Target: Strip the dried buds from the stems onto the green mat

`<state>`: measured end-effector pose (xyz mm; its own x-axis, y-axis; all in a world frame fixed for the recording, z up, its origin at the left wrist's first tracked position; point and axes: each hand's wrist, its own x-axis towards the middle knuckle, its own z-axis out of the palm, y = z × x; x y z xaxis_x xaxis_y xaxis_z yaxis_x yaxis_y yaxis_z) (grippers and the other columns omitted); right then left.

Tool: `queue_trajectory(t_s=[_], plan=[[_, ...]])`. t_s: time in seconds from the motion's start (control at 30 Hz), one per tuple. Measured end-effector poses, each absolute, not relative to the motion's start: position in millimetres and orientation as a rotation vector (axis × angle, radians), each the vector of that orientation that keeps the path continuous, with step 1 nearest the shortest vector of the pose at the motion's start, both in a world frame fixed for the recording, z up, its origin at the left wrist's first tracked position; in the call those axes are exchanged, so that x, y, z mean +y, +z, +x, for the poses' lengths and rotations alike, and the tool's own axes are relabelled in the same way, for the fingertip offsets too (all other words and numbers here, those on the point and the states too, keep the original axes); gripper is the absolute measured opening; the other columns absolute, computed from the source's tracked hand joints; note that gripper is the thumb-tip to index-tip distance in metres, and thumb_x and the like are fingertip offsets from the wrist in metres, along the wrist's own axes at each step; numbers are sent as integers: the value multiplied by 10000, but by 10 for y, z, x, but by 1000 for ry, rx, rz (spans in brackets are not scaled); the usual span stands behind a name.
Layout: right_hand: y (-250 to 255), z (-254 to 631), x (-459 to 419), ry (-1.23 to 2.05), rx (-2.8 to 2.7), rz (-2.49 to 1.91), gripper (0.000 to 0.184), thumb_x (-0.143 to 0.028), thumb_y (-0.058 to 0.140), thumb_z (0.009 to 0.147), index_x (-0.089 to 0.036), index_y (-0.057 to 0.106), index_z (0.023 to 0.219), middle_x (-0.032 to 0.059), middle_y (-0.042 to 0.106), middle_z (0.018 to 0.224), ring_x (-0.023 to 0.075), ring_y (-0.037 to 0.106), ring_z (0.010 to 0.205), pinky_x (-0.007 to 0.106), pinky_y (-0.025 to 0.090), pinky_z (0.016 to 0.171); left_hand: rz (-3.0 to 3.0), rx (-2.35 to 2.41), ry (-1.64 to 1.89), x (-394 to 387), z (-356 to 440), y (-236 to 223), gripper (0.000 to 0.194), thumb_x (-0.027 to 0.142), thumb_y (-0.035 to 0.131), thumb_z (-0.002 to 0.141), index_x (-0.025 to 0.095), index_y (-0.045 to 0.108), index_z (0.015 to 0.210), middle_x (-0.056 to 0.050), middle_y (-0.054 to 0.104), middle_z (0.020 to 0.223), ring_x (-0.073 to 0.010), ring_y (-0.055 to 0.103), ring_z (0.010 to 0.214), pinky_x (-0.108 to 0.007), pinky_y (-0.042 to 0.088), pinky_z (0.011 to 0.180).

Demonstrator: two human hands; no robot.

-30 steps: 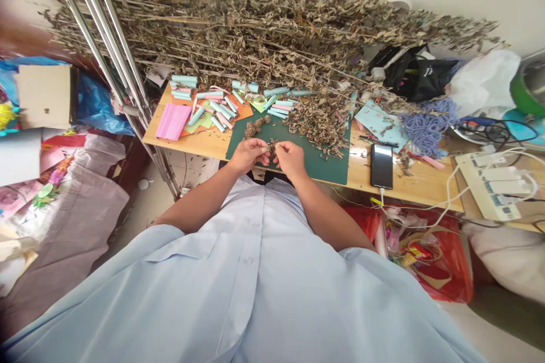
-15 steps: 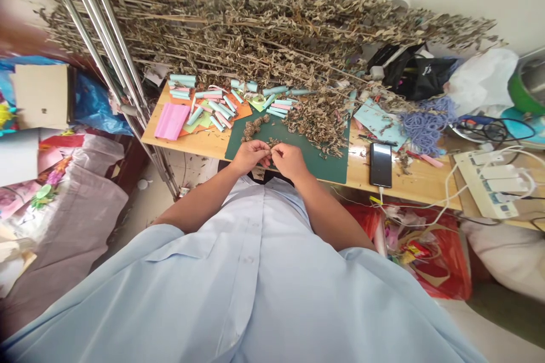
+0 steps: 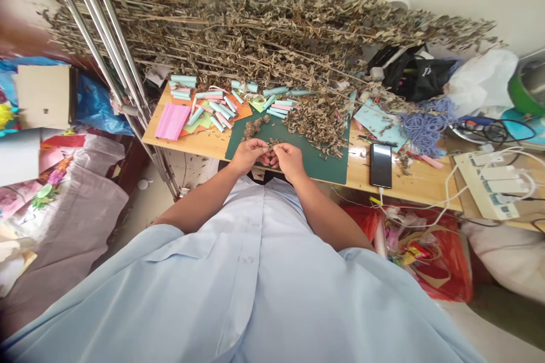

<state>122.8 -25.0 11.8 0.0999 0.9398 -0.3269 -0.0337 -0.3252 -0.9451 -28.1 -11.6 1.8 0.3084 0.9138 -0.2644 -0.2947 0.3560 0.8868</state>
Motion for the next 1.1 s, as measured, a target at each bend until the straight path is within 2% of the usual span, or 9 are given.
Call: queue_trajectory(t_s=[0.27,0.53,0.77,0.93,1.1], plan=[[145,1273,-275,1251,-1155,-1507,231,-414,653,791,-193,715,816,-21,617,552,127,539,449,242,453,433,871,855,931,-107,-291,-21,372,384,782,764,115,600,945,-41,702,760,-144,701,624,-279,594,609],[117,1299,-296,916,-1567,-1587,195,-344,579,826,-199,695,764,6,652,588,162,591,543,277,474,564,893,948,943,-106,-247,-14,219,234,748,746,112,606,860,-8,664,622,-142,676,545,-263,576,550],[78,1322,-246,980,-1394,-1640,205,-368,568,839,-196,679,832,23,681,642,177,622,519,302,510,555,858,925,961,-114,-266,-10,219,221,745,741,109,607,870,-30,696,697,-146,686,561,-272,577,554],[55,1386,-223,877,-1452,-1619,209,-375,584,845,-204,703,859,26,703,706,181,647,569,314,535,605,820,871,932,-99,-283,-4,304,280,774,754,106,606,938,-51,710,779,-148,709,637,-291,598,628],[51,1424,-217,789,-1540,-1611,262,-350,573,850,-206,748,981,68,754,927,206,685,754,333,558,705,811,833,937,-90,-288,-19,346,286,792,750,105,598,972,-58,714,797,-159,718,657,-298,600,646]])
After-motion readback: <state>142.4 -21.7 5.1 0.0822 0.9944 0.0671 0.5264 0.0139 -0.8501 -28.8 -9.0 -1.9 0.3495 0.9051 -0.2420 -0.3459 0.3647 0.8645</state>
